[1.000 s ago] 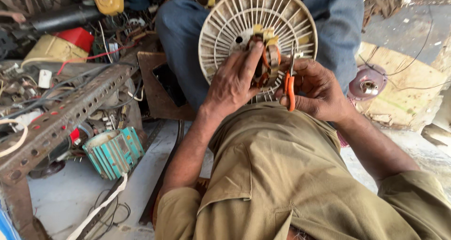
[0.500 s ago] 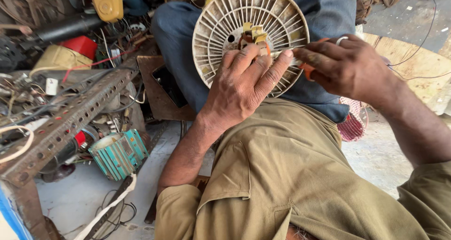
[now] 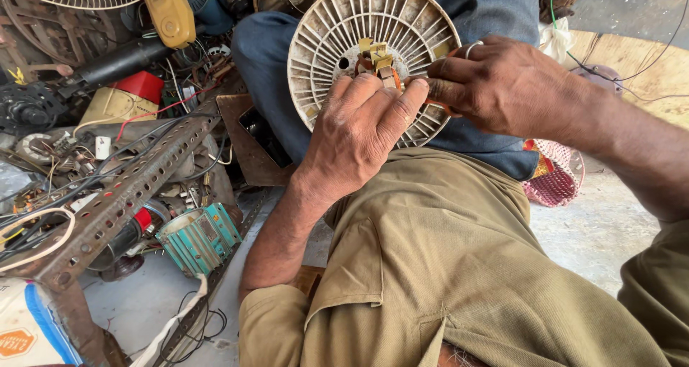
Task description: The person uses pliers to cut wires on a motor stator and then uses a metal file to smooth the copper windings. The person holds the stator on their lap and works on it in a cluttered workshop.
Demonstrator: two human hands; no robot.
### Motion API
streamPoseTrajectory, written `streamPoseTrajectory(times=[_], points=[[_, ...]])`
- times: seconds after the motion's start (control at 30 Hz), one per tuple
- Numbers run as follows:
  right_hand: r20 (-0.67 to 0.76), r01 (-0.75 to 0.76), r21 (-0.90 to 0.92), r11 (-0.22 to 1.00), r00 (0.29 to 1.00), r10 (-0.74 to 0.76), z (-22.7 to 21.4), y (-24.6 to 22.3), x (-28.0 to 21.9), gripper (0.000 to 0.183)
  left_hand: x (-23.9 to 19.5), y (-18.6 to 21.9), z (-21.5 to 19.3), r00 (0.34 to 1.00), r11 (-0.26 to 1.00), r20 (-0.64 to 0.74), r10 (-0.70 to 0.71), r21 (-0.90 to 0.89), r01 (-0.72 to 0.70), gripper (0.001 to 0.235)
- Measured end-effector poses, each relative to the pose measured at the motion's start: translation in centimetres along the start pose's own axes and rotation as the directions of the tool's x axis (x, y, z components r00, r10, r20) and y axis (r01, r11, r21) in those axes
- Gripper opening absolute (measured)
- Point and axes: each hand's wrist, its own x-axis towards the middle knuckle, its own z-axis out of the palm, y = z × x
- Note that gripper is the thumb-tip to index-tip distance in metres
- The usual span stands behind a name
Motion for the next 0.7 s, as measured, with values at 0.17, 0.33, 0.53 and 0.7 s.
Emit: streamPoseTrajectory(times=[0.17,0.33,0.53,0.7], points=[[0.079,-0.022,0.041,0.999,0.997,0.019,0.1,0.1,0.2,0.052,-0.3,0.0,0.4,1.000,0.999,-0.014,-0.024,-0.038,0.024,0.046],[0.080,-0.004,0.074,0.997,0.997,-0.002,0.0,0.0,0.6,0.051,-0.4,-0.2,1.4,0.997,0.998,-0.079,-0.016,-0.054,0.011,0.043],[0.107,-0.043,0.052,0.998,0.994,0.037,-0.8,-0.3,0.7,0.063,-0.4,-0.5,1.9,0.983,0.989,-0.170,-0.067,-0.142,0.043,0.036],[0.178,-0.046,-0.057,0.997,0.983,0.056,-1.6,-0.7,0.7,0.063,-0.4,0.3,2.0,0.928,0.955,-0.298,-0.225,-0.258,0.149,0.034]])
